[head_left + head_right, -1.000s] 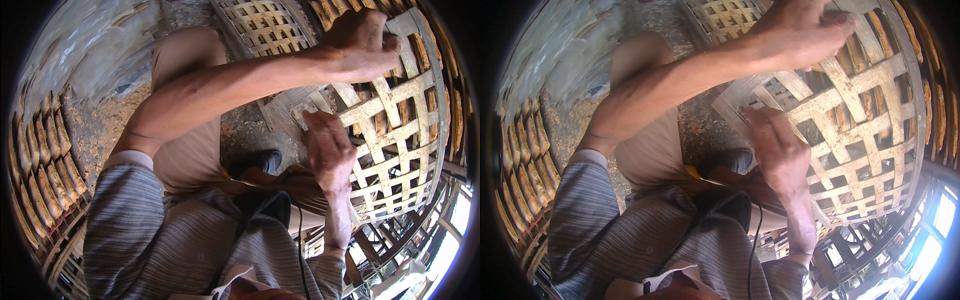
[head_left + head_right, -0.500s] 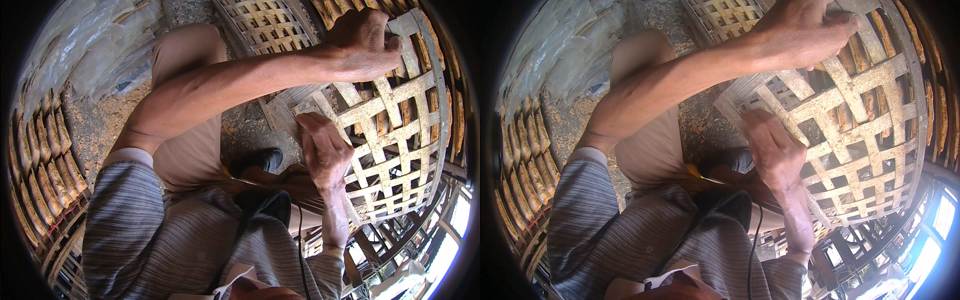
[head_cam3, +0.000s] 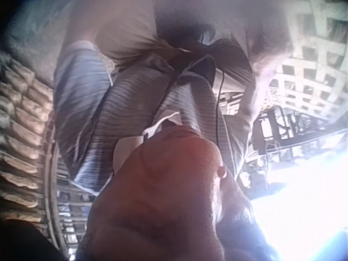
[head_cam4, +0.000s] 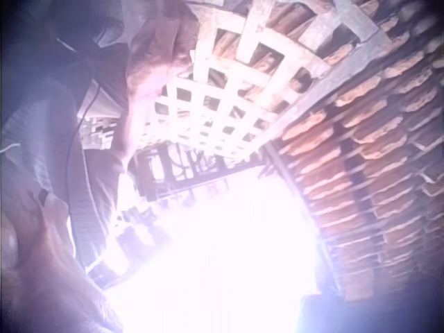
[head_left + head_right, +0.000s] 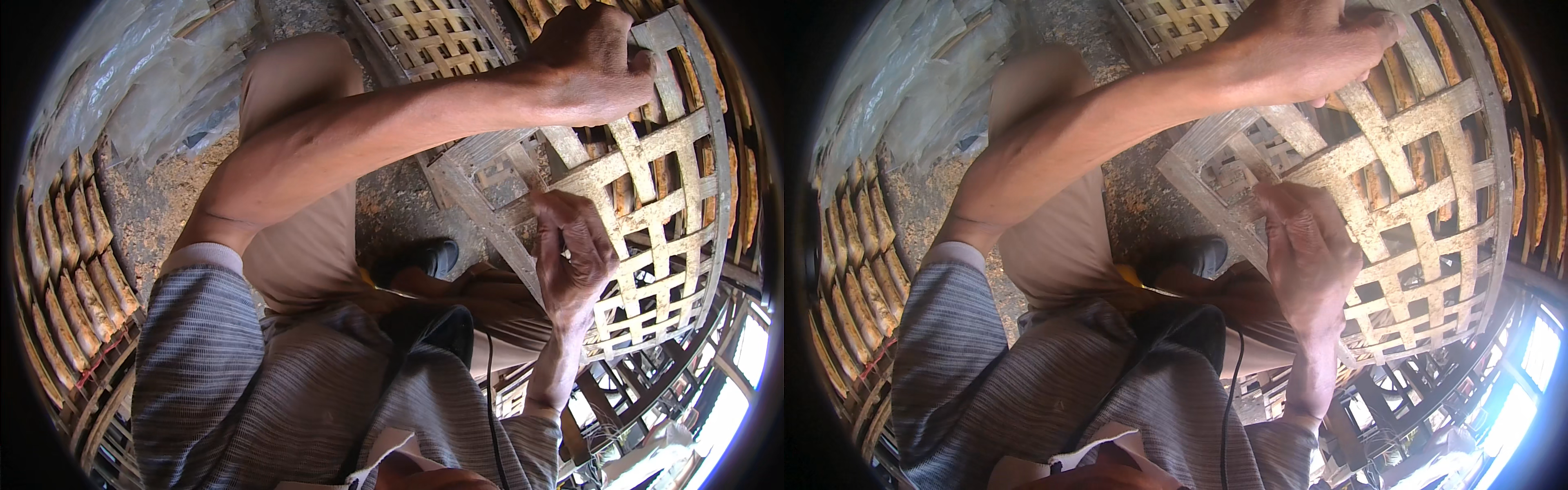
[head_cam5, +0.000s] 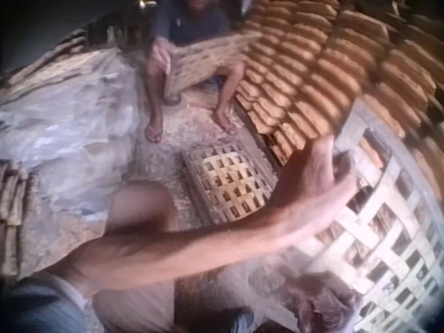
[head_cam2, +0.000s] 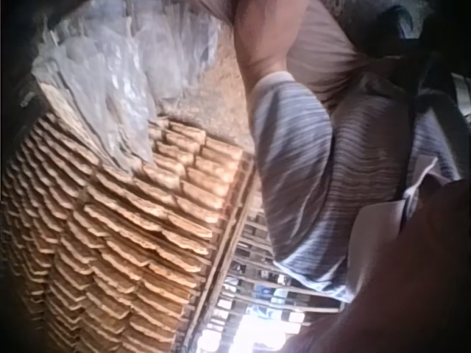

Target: The person sits on the floor and weaves thin strips into a rectangular tray frame, adjusting the weave and pressing edges. They handle a plastic sheet and place the tray on the floor, then continue weaving and inspecting the tray.

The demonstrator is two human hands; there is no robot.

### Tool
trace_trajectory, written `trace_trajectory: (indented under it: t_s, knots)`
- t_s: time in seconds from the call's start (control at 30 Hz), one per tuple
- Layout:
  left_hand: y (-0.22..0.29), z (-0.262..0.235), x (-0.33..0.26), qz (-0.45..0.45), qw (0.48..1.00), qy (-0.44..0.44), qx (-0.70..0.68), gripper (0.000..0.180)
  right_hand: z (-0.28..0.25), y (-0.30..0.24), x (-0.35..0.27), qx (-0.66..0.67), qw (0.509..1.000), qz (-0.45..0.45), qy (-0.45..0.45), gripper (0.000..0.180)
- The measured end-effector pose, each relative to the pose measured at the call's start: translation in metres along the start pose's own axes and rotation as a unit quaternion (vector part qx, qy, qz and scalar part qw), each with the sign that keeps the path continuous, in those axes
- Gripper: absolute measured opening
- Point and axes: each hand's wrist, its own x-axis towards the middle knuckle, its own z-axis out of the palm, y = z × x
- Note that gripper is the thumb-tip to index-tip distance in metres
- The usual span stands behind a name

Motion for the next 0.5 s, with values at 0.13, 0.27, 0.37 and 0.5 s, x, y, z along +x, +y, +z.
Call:
trace_trajectory:
  t_s: [0.13,0.27,0.37,0.5]
  knots:
    - [0.016,0.007,-0.018,0.005,0.999,0.041,0.031,0.061,-0.009,-0.009,-0.015,-0.029,0.993,0.04,-0.11,0.042]
    - [0.035,0.049,-0.003,-0.104,0.963,0.105,0.226,0.061,-0.004,-0.015,-0.018,-0.099,0.983,0.017,-0.151,0.032]
    - [0.009,-0.02,-0.016,0.028,0.998,-0.03,-0.048,0.059,-0.009,-0.024,-0.009,-0.074,0.982,0.075,-0.155,0.022]
    - [0.017,-0.011,-0.022,0.01,0.998,-0.021,-0.051,0.055,-0.017,-0.017,-0.015,-0.049,0.984,0.056,-0.16,0.035]
